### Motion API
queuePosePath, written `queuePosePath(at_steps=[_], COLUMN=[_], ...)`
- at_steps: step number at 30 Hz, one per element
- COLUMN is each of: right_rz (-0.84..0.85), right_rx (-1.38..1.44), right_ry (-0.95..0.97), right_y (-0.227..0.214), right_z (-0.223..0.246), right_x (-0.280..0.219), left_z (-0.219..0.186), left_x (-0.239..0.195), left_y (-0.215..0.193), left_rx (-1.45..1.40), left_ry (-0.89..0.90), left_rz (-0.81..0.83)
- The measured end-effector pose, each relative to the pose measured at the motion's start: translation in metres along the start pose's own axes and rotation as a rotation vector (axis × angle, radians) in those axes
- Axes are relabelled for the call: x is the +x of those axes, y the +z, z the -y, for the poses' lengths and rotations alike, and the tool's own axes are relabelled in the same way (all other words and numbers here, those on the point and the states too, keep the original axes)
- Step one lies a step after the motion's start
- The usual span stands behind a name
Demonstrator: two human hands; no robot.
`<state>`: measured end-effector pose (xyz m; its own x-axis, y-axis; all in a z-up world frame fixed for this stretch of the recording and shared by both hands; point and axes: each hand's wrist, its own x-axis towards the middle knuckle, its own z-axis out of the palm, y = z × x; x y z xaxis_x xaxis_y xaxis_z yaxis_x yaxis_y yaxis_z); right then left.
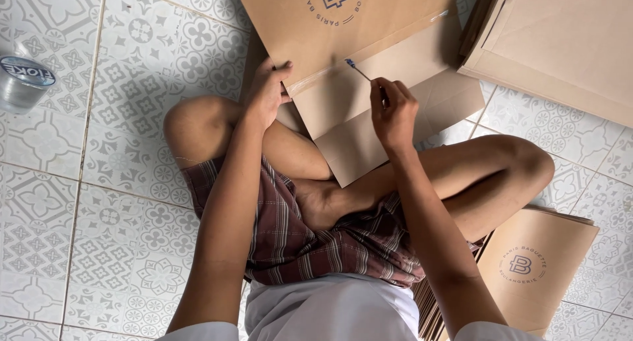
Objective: The person sits on the floor and uses a small brush to apply white glue along the edge of a flat cardboard piece. After applying the adhesive, they press the glued flap down firmly with their hands to secure it.
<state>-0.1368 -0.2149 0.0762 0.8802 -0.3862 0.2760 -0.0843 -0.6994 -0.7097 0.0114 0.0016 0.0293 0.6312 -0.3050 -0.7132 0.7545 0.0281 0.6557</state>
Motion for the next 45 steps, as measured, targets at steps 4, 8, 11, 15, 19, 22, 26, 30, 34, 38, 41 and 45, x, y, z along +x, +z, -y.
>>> queuePosePath(at_steps=[4,8,11,15,19,22,26,30,34,38,41,45], right_rz=[0.052,0.05,0.014,-0.004,0.037,0.037,0.013,0.122,0.154,0.158,0.18,0.182], right_rx=[-0.092,-0.087,-0.029,0.021,0.077,0.069,-0.184,-0.242,-0.32,-0.435,-0.456,-0.312], right_ry=[-0.01,-0.017,-0.034,-0.118,-0.29,-0.406,-0.517,-0.667,-0.762,-0.873,-0.889,-0.795], right_y=[-0.004,-0.003,0.009,0.029,0.056,0.091,0.149,0.2,0.229,0.246,0.247,0.236], right_z=[-0.032,-0.035,-0.017,0.034,0.085,0.107,0.104,0.088,0.085,0.084,0.084,0.087], right_x=[0.015,0.022,0.026,0.062,0.117,0.156,0.197,0.225,0.24,0.246,0.245,0.245], left_z=[0.013,0.009,-0.003,-0.006,-0.017,-0.006,-0.013,-0.006,-0.021,-0.019,-0.016,-0.012], left_x=[0.016,0.009,-0.002,-0.002,-0.008,0.003,0.005,0.019,0.008,0.013,0.015,0.018], left_y=[-0.005,0.003,0.011,0.015,0.015,0.011,0.011,0.01,0.01,0.011,0.012,0.012], left_rx=[0.053,0.092,0.121,0.152,0.116,-0.017,0.171,0.157,0.031,0.034,0.016,-0.016], left_ry=[-0.018,-0.015,0.007,0.034,-0.073,-0.035,-0.104,-0.095,-0.11,-0.026,-0.039,-0.012], left_rz=[-0.059,-0.114,-0.141,-0.181,-0.188,-0.128,-0.176,-0.164,-0.144,-0.143,-0.135,-0.12])
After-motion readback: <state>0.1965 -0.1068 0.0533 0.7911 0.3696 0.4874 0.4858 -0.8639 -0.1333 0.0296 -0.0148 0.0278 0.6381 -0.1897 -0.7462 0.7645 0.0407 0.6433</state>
